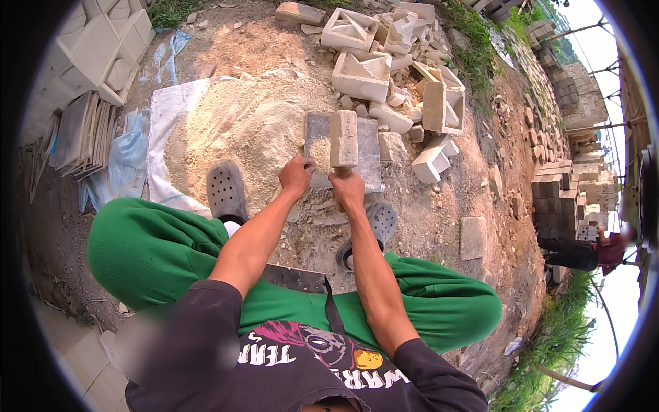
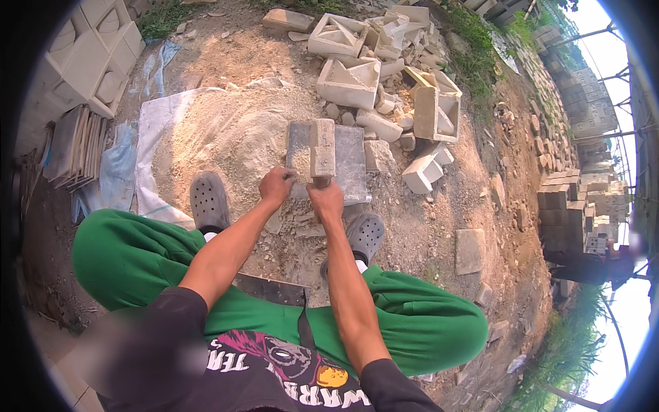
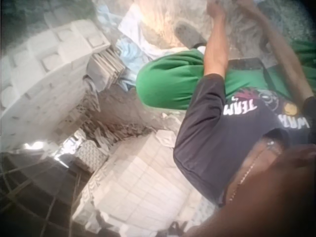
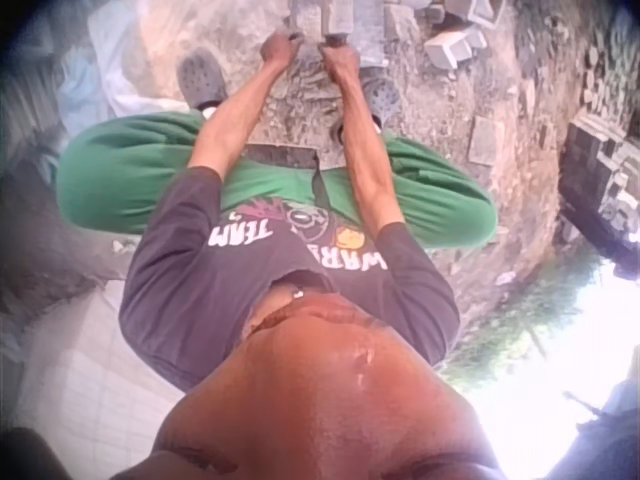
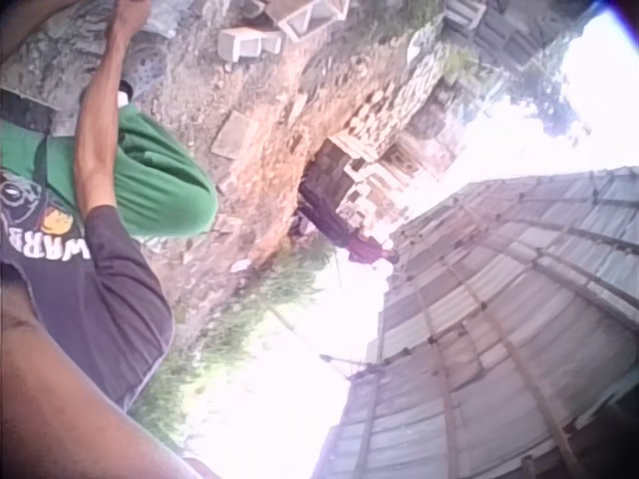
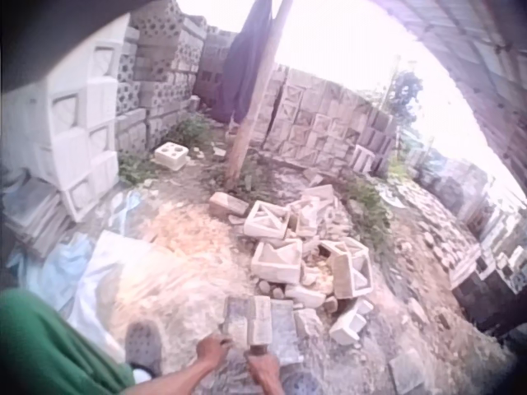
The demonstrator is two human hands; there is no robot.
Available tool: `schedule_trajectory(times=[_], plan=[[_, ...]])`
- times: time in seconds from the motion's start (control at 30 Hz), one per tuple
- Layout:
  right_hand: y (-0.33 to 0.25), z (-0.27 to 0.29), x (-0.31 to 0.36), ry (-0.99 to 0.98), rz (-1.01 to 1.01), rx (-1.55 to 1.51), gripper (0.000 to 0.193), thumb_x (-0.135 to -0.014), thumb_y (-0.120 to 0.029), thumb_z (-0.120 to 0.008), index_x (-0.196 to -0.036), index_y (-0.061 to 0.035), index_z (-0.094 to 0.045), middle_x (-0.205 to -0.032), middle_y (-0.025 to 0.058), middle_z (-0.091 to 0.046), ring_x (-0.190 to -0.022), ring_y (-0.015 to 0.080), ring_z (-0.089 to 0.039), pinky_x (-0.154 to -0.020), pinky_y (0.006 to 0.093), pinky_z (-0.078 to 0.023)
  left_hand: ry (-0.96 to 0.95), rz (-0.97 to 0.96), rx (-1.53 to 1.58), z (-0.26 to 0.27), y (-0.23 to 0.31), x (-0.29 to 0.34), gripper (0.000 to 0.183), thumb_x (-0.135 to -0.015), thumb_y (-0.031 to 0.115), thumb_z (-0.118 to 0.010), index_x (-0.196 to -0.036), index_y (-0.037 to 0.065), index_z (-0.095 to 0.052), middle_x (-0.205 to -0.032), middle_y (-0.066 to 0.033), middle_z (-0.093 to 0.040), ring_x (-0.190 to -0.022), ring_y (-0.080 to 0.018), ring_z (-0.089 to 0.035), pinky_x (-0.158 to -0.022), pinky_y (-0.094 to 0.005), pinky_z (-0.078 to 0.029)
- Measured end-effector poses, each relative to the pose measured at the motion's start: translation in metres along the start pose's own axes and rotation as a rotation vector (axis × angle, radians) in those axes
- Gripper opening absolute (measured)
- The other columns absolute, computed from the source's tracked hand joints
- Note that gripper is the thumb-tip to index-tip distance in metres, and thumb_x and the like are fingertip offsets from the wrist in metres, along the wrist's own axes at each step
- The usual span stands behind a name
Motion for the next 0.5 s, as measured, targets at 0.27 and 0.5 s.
schedule_trajectory(times=[0.27, 0.5], plan=[[0.008, -0.016, 0.015, -0.063, -0.053, 0.077, 0.036, -0.076, -0.030, -0.072, -0.089, 0.0038, -0.071, -0.070, 0.0130, -0.070, -0.063, 0.0237, -0.071, -0.062, 0.0382, -0.054, -0.012, 0.033, -0.009, 0.003, 0.004, 0.001, 0.016, -0.086, 0.029, -0.074, -0.099, 0.020, -0.079, -0.102, -0.0070, -0.073, -0.095, -0.0299, -0.069, -0.082, -0.0410, -0.054], [-0.003, 0.003, 0.006, 0.101, 0.040, 0.073, 0.043, -0.072, -0.033, -0.074, -0.092, 0.0050, -0.071, -0.076, 0.0213, -0.071, -0.077, 0.0335, -0.073, -0.072, 0.0416, -0.055, -0.017, 0.038, -0.031, 0.004, 0.011, 0.004, 0.015, -0.087, 0.028, -0.073, -0.099, 0.021, -0.079, -0.102, -0.0082, -0.071, -0.097, -0.0310, -0.068, -0.083, -0.0426, -0.054]])
Point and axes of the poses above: each hand's wrist, its own x-axis away from the middle knuckle, its own z-axis out of the back of the hand, y = z × x, the point moved 7 cm from there along -x, towards the middle knuckle
